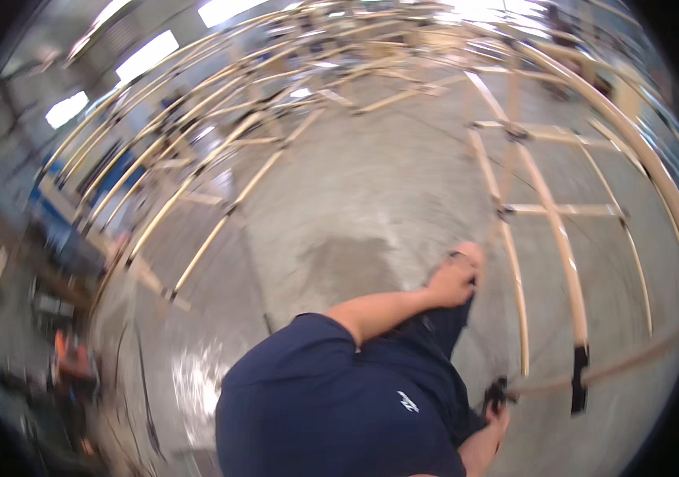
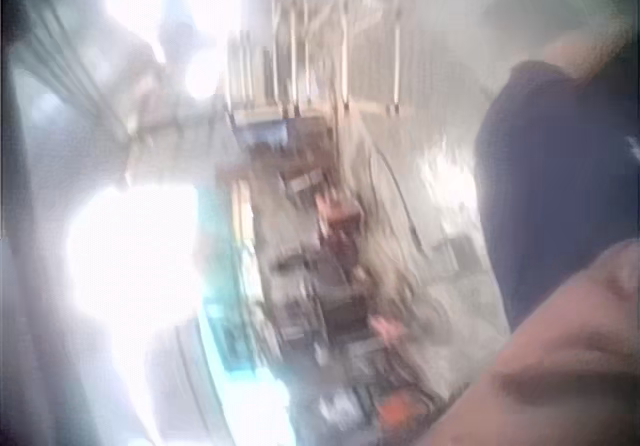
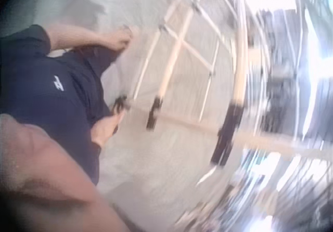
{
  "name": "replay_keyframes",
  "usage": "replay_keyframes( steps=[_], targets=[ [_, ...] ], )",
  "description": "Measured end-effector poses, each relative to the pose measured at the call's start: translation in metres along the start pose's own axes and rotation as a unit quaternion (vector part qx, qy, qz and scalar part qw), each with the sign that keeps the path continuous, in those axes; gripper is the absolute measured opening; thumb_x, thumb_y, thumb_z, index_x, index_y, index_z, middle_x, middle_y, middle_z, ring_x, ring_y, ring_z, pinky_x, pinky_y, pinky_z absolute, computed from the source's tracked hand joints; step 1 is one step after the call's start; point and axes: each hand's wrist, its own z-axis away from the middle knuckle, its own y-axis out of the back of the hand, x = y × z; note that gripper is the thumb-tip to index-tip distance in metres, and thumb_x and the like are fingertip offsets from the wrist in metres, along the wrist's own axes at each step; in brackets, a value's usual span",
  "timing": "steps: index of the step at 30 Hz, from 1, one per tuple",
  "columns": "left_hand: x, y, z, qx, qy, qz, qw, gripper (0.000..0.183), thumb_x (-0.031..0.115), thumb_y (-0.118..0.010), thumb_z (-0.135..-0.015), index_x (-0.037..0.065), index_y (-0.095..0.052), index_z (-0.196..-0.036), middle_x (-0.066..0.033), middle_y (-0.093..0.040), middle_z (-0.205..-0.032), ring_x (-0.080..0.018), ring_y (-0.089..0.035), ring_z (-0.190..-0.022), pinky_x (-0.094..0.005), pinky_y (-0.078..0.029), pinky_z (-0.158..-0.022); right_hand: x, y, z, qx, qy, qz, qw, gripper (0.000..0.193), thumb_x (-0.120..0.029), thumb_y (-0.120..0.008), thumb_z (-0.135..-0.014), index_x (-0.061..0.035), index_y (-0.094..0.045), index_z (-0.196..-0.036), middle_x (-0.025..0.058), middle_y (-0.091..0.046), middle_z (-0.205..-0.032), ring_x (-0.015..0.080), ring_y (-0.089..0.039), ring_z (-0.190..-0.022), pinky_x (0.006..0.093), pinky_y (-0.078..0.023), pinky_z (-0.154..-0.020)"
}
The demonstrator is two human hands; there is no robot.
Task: The person assembles a complex wooden framework by joining wooden poles with black plastic connectors. They use an impact driver to drill or fasten parts, and manually slide and lock connectors onto the poles.
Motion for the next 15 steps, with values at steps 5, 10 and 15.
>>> replay_keyframes(
  steps=[5, 10, 15],
  targets=[
    [-0.019, 0.003, 0.057, 0.014, 0.032, -0.049, 0.998, 0.038, 0.027, -0.07, -0.088, 0.01, -0.063, -0.121, -0.0087, -0.056, -0.142, -0.0288, -0.041, -0.142, -0.0524, -0.028, -0.117, 0.031, 0.013, 0.042, 0.041, 0.007, 0.134, 0.99, 0.028, -0.004, -0.049, -0.102, 0.0022, -0.061, -0.127, 0.0172, -0.065, -0.118, 0.0282, -0.065, -0.104, 0.0438, -0.061, -0.087],
    [-0.006, 0.024, 0.042, 0.017, 0.031, -0.047, 0.998, 0.039, 0.03, -0.068, -0.089, 0.01, -0.064, -0.123, -0.0074, -0.055, -0.142, -0.0279, -0.041, -0.142, -0.0521, -0.027, -0.117, 0.016, -0.019, 0.052, 0.041, 0.025, 0.174, 0.984, 0.026, -0.004, -0.05, -0.101, 0.0029, -0.061, -0.124, 0.017, -0.066, -0.115, 0.0278, -0.065, -0.101, 0.0427, -0.061, -0.086],
    [-0.014, 0.03, 0.045, 0.029, 0.052, -0.056, 0.997, 0.039, 0.03, -0.068, -0.089, 0.01, -0.064, -0.122, -0.0069, -0.056, -0.141, -0.0277, -0.041, -0.142, -0.0521, -0.028, -0.117, 0.019, -0.036, 0.056, 0.045, 0.034, 0.207, 0.977, 0.025, -0.005, -0.052, -0.1, 0.0036, -0.061, -0.121, 0.0169, -0.066, -0.111, 0.0275, -0.066, -0.099, 0.0416, -0.062, -0.084]
  ],
)
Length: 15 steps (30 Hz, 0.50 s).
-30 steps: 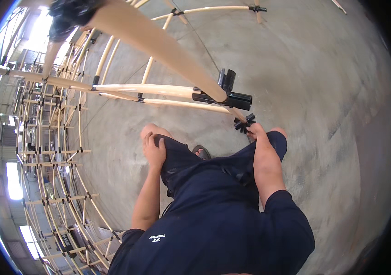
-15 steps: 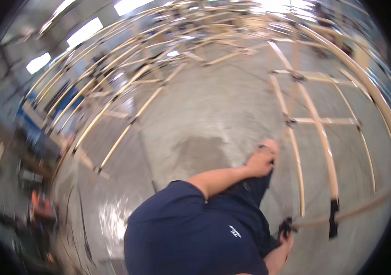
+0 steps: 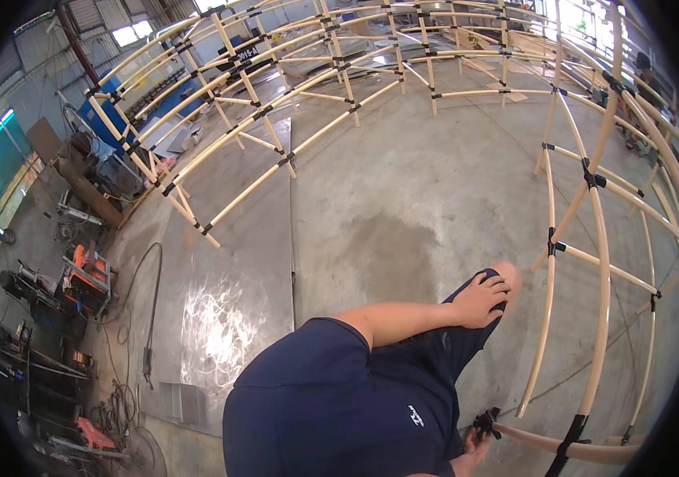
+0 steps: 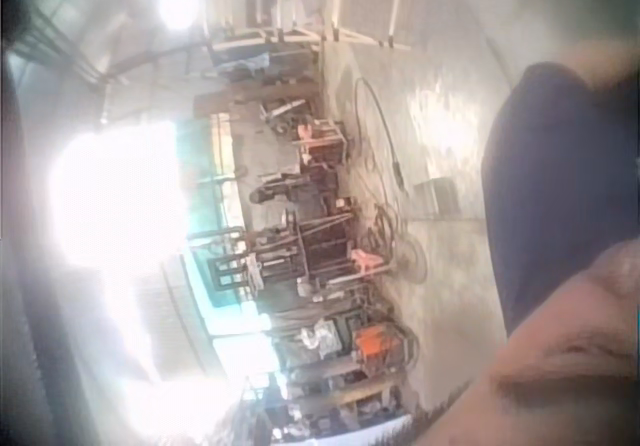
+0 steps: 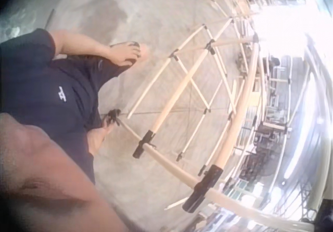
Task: The person assembles a complex wooden framework by joining wooden poles with black plastic connectors. They use an impact driver to drill or fasten parts, and manually slide and lock connectors onto the poles.
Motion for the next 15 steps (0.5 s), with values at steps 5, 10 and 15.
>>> replay_keyframes(
  steps=[5, 10, 15],
  targets=[
    [-0.001, 0.0, -0.003, -0.004, 0.002, 0.0, 1.0, 0.038, 0.029, -0.068, -0.09, 0.01, -0.064, -0.123, -0.0068, -0.055, -0.142, -0.0278, -0.041, -0.142, -0.0525, -0.028, -0.116, -0.002, -0.004, 0.0, 0.0, 0.016, 0.004, 1.0, 0.023, -0.005, -0.053, -0.098, 0.0043, -0.062, -0.118, 0.0168, -0.066, -0.108, 0.0271, -0.066, -0.097, 0.0405, -0.062, -0.082],
    [0.001, -0.002, -0.002, 0.001, 0.001, -0.001, 1.0, 0.036, 0.028, -0.066, -0.091, 0.011, -0.064, -0.123, -0.0075, -0.054, -0.142, -0.028, -0.04, -0.142, -0.0529, -0.028, -0.116, 0.001, 0.0, 0.008, -0.001, 0.02, 0.006, 1.0, 0.022, -0.006, -0.055, -0.097, 0.0049, -0.062, -0.115, 0.0166, -0.066, -0.105, 0.0268, -0.067, -0.094, 0.0394, -0.063, -0.081],
    [0.005, -0.001, -0.001, -0.013, 0.002, -0.011, 1.0, 0.037, 0.029, -0.067, -0.091, 0.011, -0.064, -0.123, -0.0073, -0.054, -0.142, -0.0279, -0.04, -0.142, -0.053, -0.028, -0.116, 0.002, 0.002, 0.013, -0.002, 0.027, 0.008, 1.0, 0.021, -0.007, -0.056, -0.095, 0.0056, -0.062, -0.112, 0.0165, -0.067, -0.102, 0.0264, -0.067, -0.092, 0.0383, -0.063, -0.079]
  ],
)
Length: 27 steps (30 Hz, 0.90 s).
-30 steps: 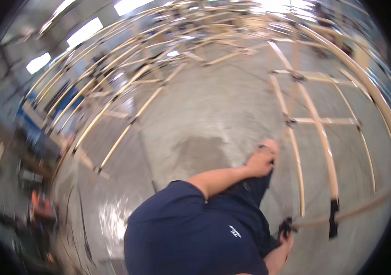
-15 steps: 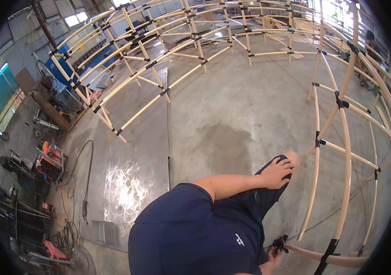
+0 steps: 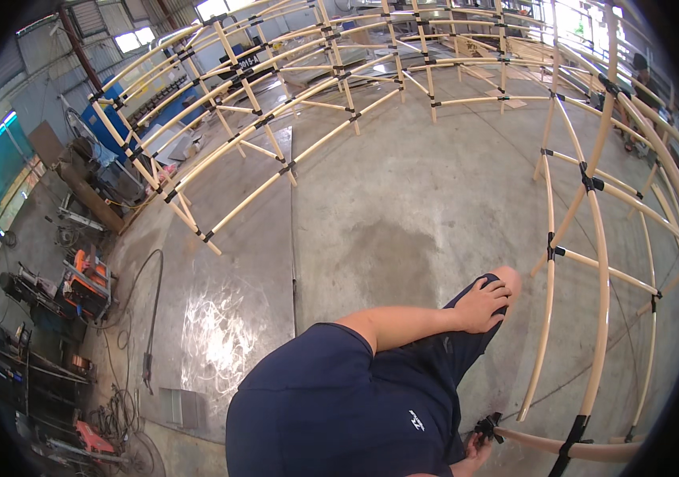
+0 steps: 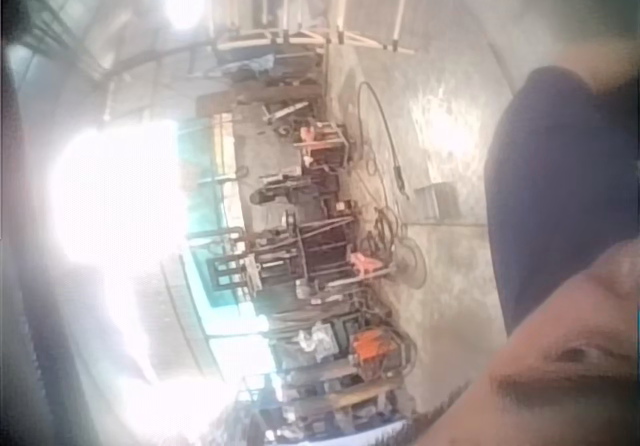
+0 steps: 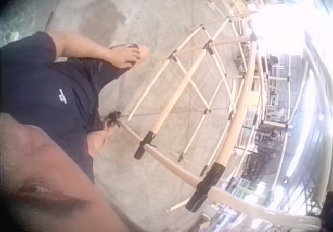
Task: The person assembles a complex wooden framework by joining wooden poles with black plastic connectors. They use an impact driver to drill or fasten parts, and manually slide and lock connectors onto the poles.
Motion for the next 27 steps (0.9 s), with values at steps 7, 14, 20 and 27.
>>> replay_keyframes(
  steps=[7, 14, 20, 27],
  targets=[
    [0.003, 0.002, -0.004, 0.004, 0.006, -0.009, 1.0, 0.038, 0.029, -0.068, -0.09, 0.01, -0.063, -0.123, -0.0069, -0.054, -0.142, -0.0279, -0.041, -0.141, -0.053, -0.028, -0.116, 0.002, -0.004, 0.025, -0.025, 0.034, 0.019, 0.999, 0.023, -0.007, -0.058, -0.094, 0.0064, -0.061, -0.112, 0.0165, -0.066, -0.102, 0.0261, -0.066, -0.093, 0.037, -0.062, -0.081],
    [0.004, -0.002, -0.004, 0.015, 0.006, -0.015, 1.0, 0.04, 0.029, -0.068, -0.09, 0.01, -0.063, -0.124, -0.0068, -0.055, -0.142, -0.0277, -0.041, -0.141, -0.0524, -0.029, -0.115, 0.011, 0.018, 0.047, -0.222, 0.175, 0.109, 0.953, 0.048, 0.0, -0.052, -0.095, 0.0058, -0.051, -0.142, 0.0189, -0.057, -0.137, 0.0284, -0.056, -0.124, 0.038, -0.048, -0.105],
    [0.005, -0.002, 0.003, 0.018, 0.009, -0.016, 1.0, 0.041, 0.029, -0.069, -0.089, 0.009, -0.062, -0.125, -0.0069, -0.055, -0.142, -0.0276, -0.041, -0.141, -0.0519, -0.029, -0.115, 0.011, 0.031, 0.022, -0.256, 0.175, 0.079, 0.947, 0.04, -0.004, -0.053, -0.095, 0.0046, -0.055, -0.134, 0.0163, -0.061, -0.126, 0.0263, -0.059, -0.114, 0.0357, -0.052, -0.096],
    [-0.004, -0.005, -0.003, 0.026, -0.007, -0.02, 0.999, 0.038, 0.028, -0.068, -0.089, 0.01, -0.064, -0.123, -0.0079, -0.056, -0.14, -0.0291, -0.043, -0.139, -0.0517, -0.03, -0.115, 0.011, 0.021, -0.007, -0.041, 0.042, -0.051, 0.997, 0.02, -0.008, -0.055, -0.098, 0.0034, -0.062, -0.113, 0.0155, -0.065, -0.098, 0.028, -0.066, -0.088, 0.0388, -0.063, -0.075]
  ],
)
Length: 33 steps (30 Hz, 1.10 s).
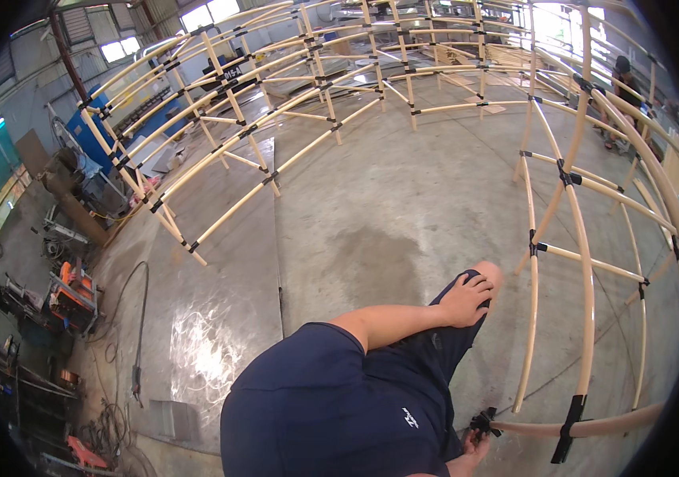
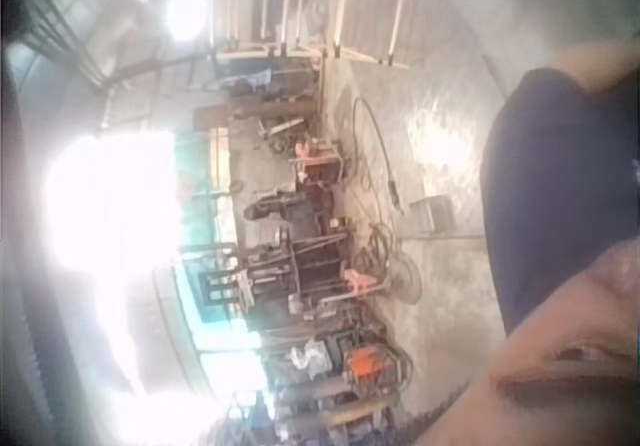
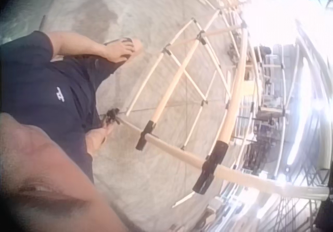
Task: The person assembles a complex wooden framework by joining wooden poles with black plastic connectors. They use an impact driver to drill or fasten parts, and manually slide and lock connectors onto the poles.
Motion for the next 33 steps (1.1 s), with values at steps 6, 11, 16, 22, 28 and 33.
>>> replay_keyframes(
  steps=[6, 11, 16, 22, 28, 33],
  targets=[
    [0.031, -0.003, -0.037, 0.066, -0.065, 0.069, 0.993, 0.024, 0.022, -0.07, -0.08, 0.011, -0.069, -0.102, -0.0116, -0.064, -0.128, -0.0351, -0.056, -0.125, -0.0536, -0.038, -0.109, -0.014, 0.018, -0.047, -0.015, 0.006, -0.099, 0.995, 0.016, -0.015, -0.065, -0.096, -0.0011, -0.06, -0.104, 0.0151, -0.063, -0.085, 0.0279, -0.066, -0.076, 0.0465, -0.059, -0.067],
    [0.005, 0.001, 0.0, 0.013, -0.017, -0.019, 1.0, 0.04, 0.03, -0.072, -0.085, 0.012, -0.067, -0.121, -0.0097, -0.06, -0.139, -0.0334, -0.047, -0.137, -0.054, -0.03, -0.115, 0.008, -0.011, -0.044, -0.024, -0.036, 0.012, 0.999, 0.033, -0.001, -0.046, -0.099, -0.0126, -0.056, -0.128, 0.0099, -0.055, -0.102, 0.029, -0.058, -0.088, 0.055, -0.057, -0.08],
    [0.007, -0.023, 0.006, -0.008, -0.034, -0.026, 0.999, 0.039, 0.033, -0.071, -0.085, 0.012, -0.068, -0.118, -0.01, -0.058, -0.14, -0.0342, -0.045, -0.139, -0.0565, -0.029, -0.115, 0.012, 0.009, -0.046, -0.041, -0.023, 0.064, 0.997, 0.036, -0.002, -0.043, -0.1, -0.013, -0.055, -0.132, 0.0093, -0.055, -0.105, 0.0304, -0.058, -0.095, 0.0527, -0.058, -0.08],
    [0.004, -0.017, 0.006, -0.034, -0.023, -0.034, 0.999, 0.041, 0.032, -0.073, -0.084, 0.013, -0.068, -0.119, -0.0086, -0.057, -0.142, -0.0335, -0.043, -0.141, -0.055, -0.029, -0.115, 0.017, 0.009, -0.056, -0.036, -0.004, 0.057, 0.998, 0.031, -0.007, -0.045, -0.101, -0.0099, -0.053, -0.131, 0.0101, -0.056, -0.103, 0.0297, -0.06, -0.09, 0.0476, -0.061, -0.075],
    [-0.016, -0.012, 0.013, -0.039, -0.025, -0.061, 0.997, 0.045, 0.036, -0.072, -0.084, 0.013, -0.067, -0.123, -0.0085, -0.056, -0.144, -0.0325, -0.043, -0.141, -0.0597, -0.03, -0.114, 0.038, -0.017, -0.034, 0.001, -0.026, 0.107, 0.994, 0.029, -0.013, -0.047, -0.101, -0.0069, -0.053, -0.128, 0.0113, -0.055, -0.099, 0.0276, -0.062, -0.082, 0.0437, -0.062, -0.071],
    [0.024, -0.043, -0.01, -0.064, -0.055, -0.02, 0.996, 0.045, 0.036, -0.071, -0.085, 0.013, -0.067, -0.124, -0.0096, -0.057, -0.143, -0.0323, -0.042, -0.142, -0.0598, -0.03, -0.115, -0.019, 0.032, -0.033, -0.016, 0.014, 0.078, 0.997, 0.029, -0.009, -0.044, -0.101, -0.0118, -0.054, -0.128, 0.0113, -0.057, -0.102, 0.0284, -0.063, -0.088, 0.0485, -0.061, -0.07]
  ],
)
